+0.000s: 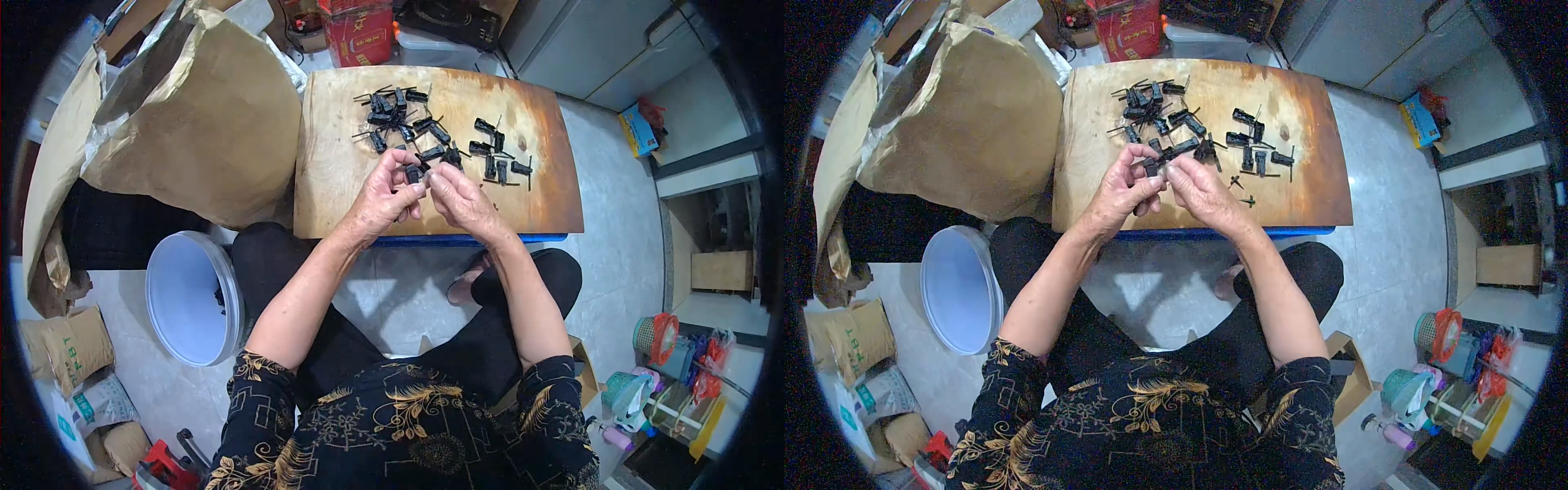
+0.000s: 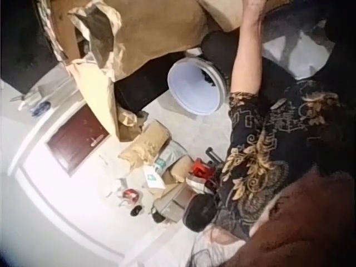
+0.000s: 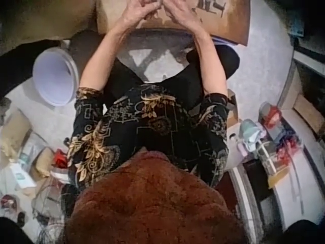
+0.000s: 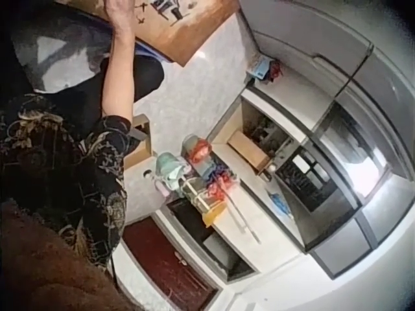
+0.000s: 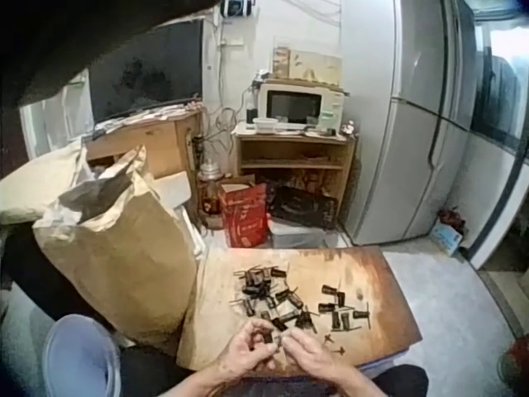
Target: Assembling small black plastic mechanical components by hand.
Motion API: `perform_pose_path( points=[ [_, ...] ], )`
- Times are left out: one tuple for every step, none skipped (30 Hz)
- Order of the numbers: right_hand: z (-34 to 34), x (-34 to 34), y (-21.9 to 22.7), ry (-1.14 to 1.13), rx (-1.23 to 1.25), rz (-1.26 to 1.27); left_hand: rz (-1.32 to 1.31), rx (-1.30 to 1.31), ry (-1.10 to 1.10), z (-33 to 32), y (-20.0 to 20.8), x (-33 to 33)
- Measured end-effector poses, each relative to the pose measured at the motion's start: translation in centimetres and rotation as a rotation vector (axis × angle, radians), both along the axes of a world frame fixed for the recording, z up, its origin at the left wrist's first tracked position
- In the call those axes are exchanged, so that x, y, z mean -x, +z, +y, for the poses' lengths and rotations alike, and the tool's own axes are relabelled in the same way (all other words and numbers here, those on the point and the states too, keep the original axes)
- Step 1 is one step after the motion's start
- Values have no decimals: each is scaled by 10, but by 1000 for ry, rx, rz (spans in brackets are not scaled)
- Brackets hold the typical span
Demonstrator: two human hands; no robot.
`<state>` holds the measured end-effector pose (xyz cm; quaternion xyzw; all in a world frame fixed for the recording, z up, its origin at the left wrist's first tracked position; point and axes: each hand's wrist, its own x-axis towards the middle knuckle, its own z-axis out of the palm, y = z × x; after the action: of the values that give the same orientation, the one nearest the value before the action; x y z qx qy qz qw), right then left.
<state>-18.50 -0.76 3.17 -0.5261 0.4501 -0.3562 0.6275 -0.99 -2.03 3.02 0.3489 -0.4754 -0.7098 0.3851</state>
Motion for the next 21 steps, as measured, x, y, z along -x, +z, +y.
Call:
perform_pose_path(
  points=[
    [-1,-1,-8,16,84,35,-51,29,4,-1,-1,1],
    [-1,-4,-9,34,166,70,-103,57,10,-2,-2,1],
    [1,-4,-4,31,143,147,-104,53,9,-3,-3,2],
    [0,-5,-7,31,139,147,-135,82,17,-3,-4,3],
    [0,-5,-9,15,194,193,-165,112,22,-3,-4,4],
    [0,-5,-11,-1,248,239,-166,108,19,-3,-4,5],
    [-1,-5,-12,-4,244,239,-190,130,28,-4,-5,7],
    [-2,-6,-10,2,247,272,-214,152,39,-5,-6,7],
    [-3,-6,-9,8,251,305,-215,148,38,-6,-9,7],
    [-3,-7,-9,8,246,303,-248,189,46,-7,-14,7],
    [-3,-6,-8,1,240,310,-280,230,51,-8,-15,8],
    [-4,-6,-9,-6,234,317,-281,226,47,-9,-17,8],
    [-4,-6,-13,-8,228,316,-303,244,47,-10,-18,8],
    [-6,-7,-17,-19,246,303,-326,261,47,-11,-19,8],
    [-7,-7,-20,-29,265,289,-328,255,44,-12,-20,8],
    [-7,-8,-22,-31,259,288,-360,271,47,-14,-21,8],
    [-6,-9,-20,-42,264,305,-392,286,49,-15,-23,8],
    [-6,-11,-20,-53,269,322,-393,280,44,-15,-24,9],
    [-6,-13,-22,-55,262,322,-488,385,77,-14,-26,10],
    [-6,-15,-24,-90,277,332,-585,492,113,-14,-27,11],
    [-6,-17,-26,-125,292,343,-587,488,111,-14,-28,12]
  ],
)
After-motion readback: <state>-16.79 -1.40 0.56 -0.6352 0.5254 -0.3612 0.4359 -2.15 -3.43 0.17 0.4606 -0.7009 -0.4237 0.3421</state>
